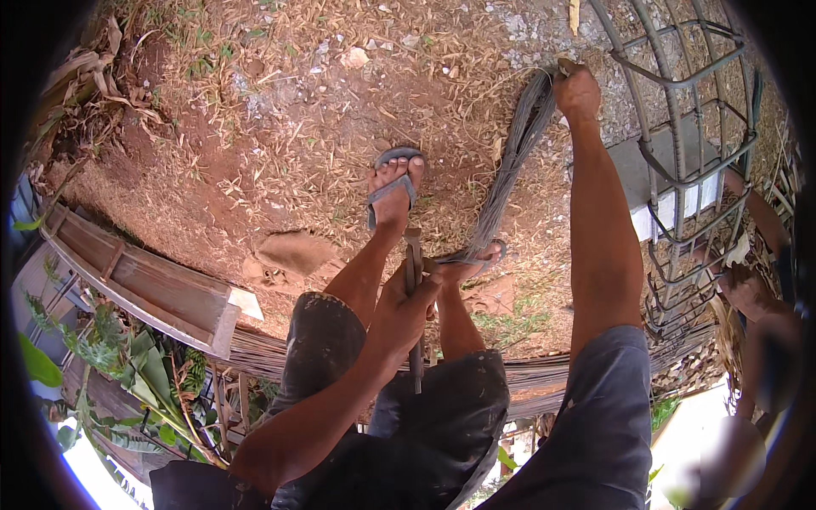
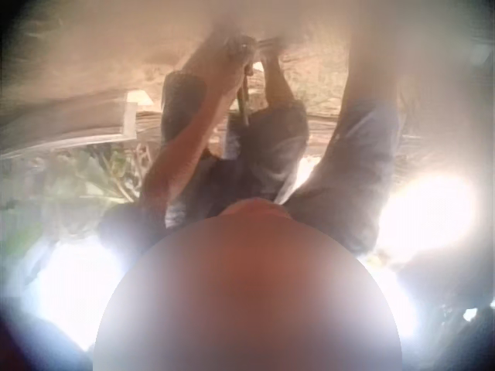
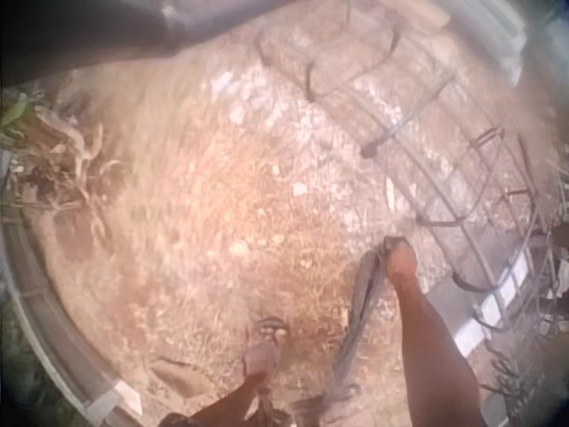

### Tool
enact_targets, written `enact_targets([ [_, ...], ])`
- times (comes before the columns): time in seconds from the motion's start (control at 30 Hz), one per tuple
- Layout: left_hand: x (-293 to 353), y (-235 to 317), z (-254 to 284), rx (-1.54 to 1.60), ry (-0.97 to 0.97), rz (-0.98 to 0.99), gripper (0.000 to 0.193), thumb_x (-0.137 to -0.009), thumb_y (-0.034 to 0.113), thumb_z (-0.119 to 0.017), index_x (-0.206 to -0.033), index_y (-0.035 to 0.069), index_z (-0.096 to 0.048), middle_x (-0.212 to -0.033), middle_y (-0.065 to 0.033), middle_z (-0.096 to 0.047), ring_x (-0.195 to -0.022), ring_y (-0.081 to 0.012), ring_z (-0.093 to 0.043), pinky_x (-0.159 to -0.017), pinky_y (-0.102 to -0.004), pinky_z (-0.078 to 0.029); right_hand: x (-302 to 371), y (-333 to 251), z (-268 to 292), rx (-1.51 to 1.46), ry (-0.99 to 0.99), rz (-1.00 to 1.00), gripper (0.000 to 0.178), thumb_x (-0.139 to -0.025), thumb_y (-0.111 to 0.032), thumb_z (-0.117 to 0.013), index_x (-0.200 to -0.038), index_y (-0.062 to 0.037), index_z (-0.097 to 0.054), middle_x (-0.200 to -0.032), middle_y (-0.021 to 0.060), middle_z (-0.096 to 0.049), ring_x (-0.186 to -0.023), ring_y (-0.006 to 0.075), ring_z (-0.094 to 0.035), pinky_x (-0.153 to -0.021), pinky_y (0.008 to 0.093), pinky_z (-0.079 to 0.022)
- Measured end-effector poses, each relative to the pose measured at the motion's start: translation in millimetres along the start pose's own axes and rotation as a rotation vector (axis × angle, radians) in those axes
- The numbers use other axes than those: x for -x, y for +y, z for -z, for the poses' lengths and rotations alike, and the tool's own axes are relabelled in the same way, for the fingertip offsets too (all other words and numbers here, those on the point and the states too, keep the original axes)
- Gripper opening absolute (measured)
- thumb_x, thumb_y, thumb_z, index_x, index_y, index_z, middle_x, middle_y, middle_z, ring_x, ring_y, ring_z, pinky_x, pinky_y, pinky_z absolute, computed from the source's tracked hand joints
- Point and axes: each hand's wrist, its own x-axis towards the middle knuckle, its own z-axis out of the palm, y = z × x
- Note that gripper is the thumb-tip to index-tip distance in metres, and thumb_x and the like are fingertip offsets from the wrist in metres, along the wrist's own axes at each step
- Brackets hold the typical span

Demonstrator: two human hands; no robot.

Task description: The person assembles a rebar cage by tying intersecting steel bars together using wire and pliers. They position the bars, wrap wire around intersections, and twist the wire to secure the structure.

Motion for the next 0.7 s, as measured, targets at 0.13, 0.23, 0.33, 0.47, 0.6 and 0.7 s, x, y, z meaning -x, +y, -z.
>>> enact_targets([
  [0.13,-2.2,-0.6,-2.1,-0.144,0.068,-0.086,0.021,-0.092,0.018,-0.061,-0.105,0.003,-0.055,-0.071,0.0047,-0.046,-0.06,-0.0028,-0.041,-0.054,-0.0214,-0.034,-12.1,4.0,-11.4,0.078,-0.093,0.069,0.021,-0.085,-0.025,-0.06,-0.1,-0.0175,-0.071,-0.097,0.0182,-0.068,-0.092,0.0384,-0.065,-0.082,0.0437,-0.052],
  [0.23,-4.4,-6.4,-1.9,-0.159,0.124,0.003,0.022,-0.092,0.018,-0.062,-0.105,0.003,-0.054,-0.072,0.0049,-0.045,-0.062,-0.0027,-0.04,-0.055,-0.0215,-0.033,3.3,2.4,-5.5,0.055,0.002,0.147,0.019,-0.085,-0.021,-0.059,-0.097,-0.0121,-0.07,-0.098,0.0178,-0.067,-0.092,0.0394,-0.064,-0.081,0.045,-0.051],
  [0.33,0.8,0.5,-11.1,-0.078,0.12,0.08,0.023,-0.091,0.017,-0.064,-0.105,0.003,-0.054,-0.072,0.0051,-0.044,-0.063,-0.0026,-0.04,-0.055,-0.0212,-0.033,27.6,2.7,9.6,-0.123,0.104,0.168,0.016,-0.083,-0.018,-0.062,-0.095,-0.0097,-0.07,-0.097,0.0173,-0.067,-0.09,0.0381,-0.064,-0.079,0.0436,-0.051],
  [0.47,2.3,5.4,-17.4,-0.059,0.104,0.035,0.026,-0.089,0.015,-0.065,-0.108,0.001,-0.055,-0.072,0.0056,-0.044,-0.062,-0.0022,-0.04,-0.055,-0.0209,-0.032,30.5,20.9,19.6,-0.268,0.069,0.175,0.015,-0.082,-0.014,-0.066,-0.095,-0.0096,-0.071,-0.096,0.0163,-0.068,-0.088,0.0357,-0.065,-0.079,0.0409,-0.051],
  [0.6,-5.6,-0.6,-15.6,-0.176,0.146,-0.024,0.03,-0.087,0.012,-0.066,-0.112,0.0,-0.054,-0.075,0.0048,-0.047,-0.066,-0.0028,-0.043,-0.058,-0.0206,-0.034,33.5,31.4,21.1,-0.336,0.069,0.161,0.015,-0.081,-0.012,-0.068,-0.095,-0.0078,-0.071,-0.099,0.0161,-0.069,-0.089,0.0338,-0.066,-0.079,0.039,-0.051],
  [0.7,-6.3,-5.9,-15.1,-0.18,0.14,0.019,0.031,-0.087,0.012,-0.067,-0.113,0.001,-0.054,-0.077,0.0036,-0.048,-0.069,-0.0044,-0.045,-0.062,-0.0225,-0.037,36.8,36.0,14.9,-0.345,0.129,0.193,0.018,-0.082,-0.016,-0.073,-0.097,-0.0078,-0.072,-0.09,0.0118,-0.071,-0.077,0.0181,-0.069,-0.072,0.0296,-0.052],
])
